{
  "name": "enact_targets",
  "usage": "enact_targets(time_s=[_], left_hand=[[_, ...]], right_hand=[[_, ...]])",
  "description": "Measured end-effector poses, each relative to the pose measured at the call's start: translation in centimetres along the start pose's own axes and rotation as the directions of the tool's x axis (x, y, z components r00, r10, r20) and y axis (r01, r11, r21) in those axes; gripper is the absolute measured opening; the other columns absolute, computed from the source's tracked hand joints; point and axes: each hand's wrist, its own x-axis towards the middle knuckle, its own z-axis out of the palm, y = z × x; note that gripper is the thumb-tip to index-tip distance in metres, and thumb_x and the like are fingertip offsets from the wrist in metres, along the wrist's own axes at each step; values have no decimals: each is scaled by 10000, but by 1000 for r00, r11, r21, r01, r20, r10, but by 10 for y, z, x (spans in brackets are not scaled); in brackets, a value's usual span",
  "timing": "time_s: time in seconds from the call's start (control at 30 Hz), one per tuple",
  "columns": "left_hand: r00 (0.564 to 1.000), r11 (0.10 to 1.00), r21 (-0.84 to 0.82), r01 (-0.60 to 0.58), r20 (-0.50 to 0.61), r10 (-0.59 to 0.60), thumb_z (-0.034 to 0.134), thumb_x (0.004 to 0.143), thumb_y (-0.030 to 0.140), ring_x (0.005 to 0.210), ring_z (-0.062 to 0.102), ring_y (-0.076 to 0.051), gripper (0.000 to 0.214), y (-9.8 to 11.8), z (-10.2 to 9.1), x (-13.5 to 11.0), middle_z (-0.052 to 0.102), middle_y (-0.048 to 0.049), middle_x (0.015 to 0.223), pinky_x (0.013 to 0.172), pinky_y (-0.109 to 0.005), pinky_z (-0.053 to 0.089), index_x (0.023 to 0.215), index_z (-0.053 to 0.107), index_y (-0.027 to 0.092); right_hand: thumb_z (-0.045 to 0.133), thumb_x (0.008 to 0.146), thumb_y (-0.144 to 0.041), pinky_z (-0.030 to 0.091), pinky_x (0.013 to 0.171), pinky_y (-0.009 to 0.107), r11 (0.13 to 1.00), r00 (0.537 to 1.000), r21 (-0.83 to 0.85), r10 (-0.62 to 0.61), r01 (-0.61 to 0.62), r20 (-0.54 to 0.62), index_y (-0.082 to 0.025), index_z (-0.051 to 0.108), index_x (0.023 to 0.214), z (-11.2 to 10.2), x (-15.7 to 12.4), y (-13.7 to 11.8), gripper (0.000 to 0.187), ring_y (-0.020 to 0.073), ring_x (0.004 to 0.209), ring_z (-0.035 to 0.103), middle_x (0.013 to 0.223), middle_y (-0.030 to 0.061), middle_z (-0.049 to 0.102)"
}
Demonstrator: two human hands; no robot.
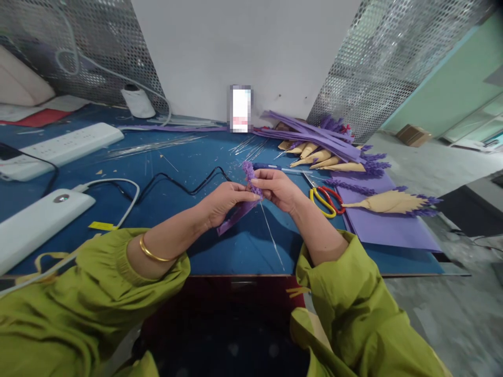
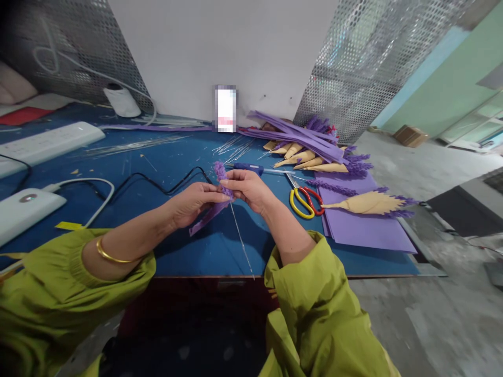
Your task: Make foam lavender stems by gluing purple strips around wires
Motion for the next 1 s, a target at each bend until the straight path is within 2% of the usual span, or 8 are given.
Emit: enact_targets(time_s=[0.1, 0.23, 0.33, 0.43, 0.57, 0.7, 0.87, 1.0], left_hand=[[1000, 1000, 8, 14, -10, -14, 788, 597, 338, 612, 564, -133, 203, 1, 0, -1, 659, -36, 646, 581, -252, 425, 653, 714, 157], [999, 1000, -7, 11, -31, -11, 797, 575, 306, 624, 584, -140, 197, 0, 2, -2, 681, -44, 673, 626, -263, 450, 685, 736, 154], [1000, 999, -38, 7, -23, -8, 808, 567, 307, 682, 614, -164, 206, 1, 2, -2, 697, -53, 710, 662, -276, 472, 693, 741, 158], [1000, 994, -107, 6, 1, -5, 828, 559, 311, 741, 632, -180, 218, 3, 0, -2, 714, -60, 759, 691, -284, 489, 704, 745, 170], [998, 974, -227, 14, 63, 1, 849, 546, 286, 820, 641, -182, 279, 6, -2, -3, 728, -63, 848, 728, -274, 498, 786, 757, 177], [994, 970, -235, 62, 105, -38, 848, 540, 261, 769, 621, -154, 239, 7, 2, -5, 714, -58, 816, 667, -237, 484, 736, 749, 165], [986, 980, -189, 69, 161, -39, 833, 569, 295, 651, 568, -115, 232, 10, 0, -7, 692, -52, 758, 590, -220, 451, 740, 757, 157], [987, 988, -146, 52, 156, -29, 813, 585, 329, 679, 587, -140, 235, 13, -6, -6, 695, -59, 758, 636, -249, 470, 748, 765, 166]], right_hand=[[829, 552, -309, 303, 423, 184, 999, 999, -8, -38, 38, -19, -158, 620, 715, 1, -1, -1, 305, 25, 417, 347, 577, -52, 588], [833, 554, -295, 305, 429, 186, 999, 1000, -18, -30, 30, -2, -156, 610, 697, 0, 0, 1, 299, 26, 420, 337, 551, -67, 546], [833, 573, -311, 359, 467, 186, 1000, 1000, 8, -4, 4, 23, -158, 623, 727, -1, 1, 2, 302, 43, 464, 421, 605, -44, 587], [800, 635, -366, 435, 546, 203, 998, 995, 62, -4, -3, 101, -170, 657, 813, -5, -1, 0, 301, 77, 562, 518, 726, -5, 651], [793, 652, -337, 436, 547, 197, 998, 972, 40, -66, 58, 225, -182, 683, 930, -12, -4, -4, 336, 64, 562, 486, 875, 15, 689], [823, 625, -314, 433, 545, 186, 997, 957, 0, -74, 77, 281, -170, 694, 959, -16, -4, -4, 386, 84, 619, 548, 830, 19, 689], [837, 611, -348, 421, 524, 197, 998, 967, 21, -70, 67, 246, -160, 695, 880, -15, -5, -3, 358, 78, 564, 526, 734, 2, 655], [830, 618, -343, 404, 502, 201, 997, 972, 46, -78, 69, 221, -162, 695, 849, -14, -8, -7, 323, 67, 523, 478, 696, -10, 618]])
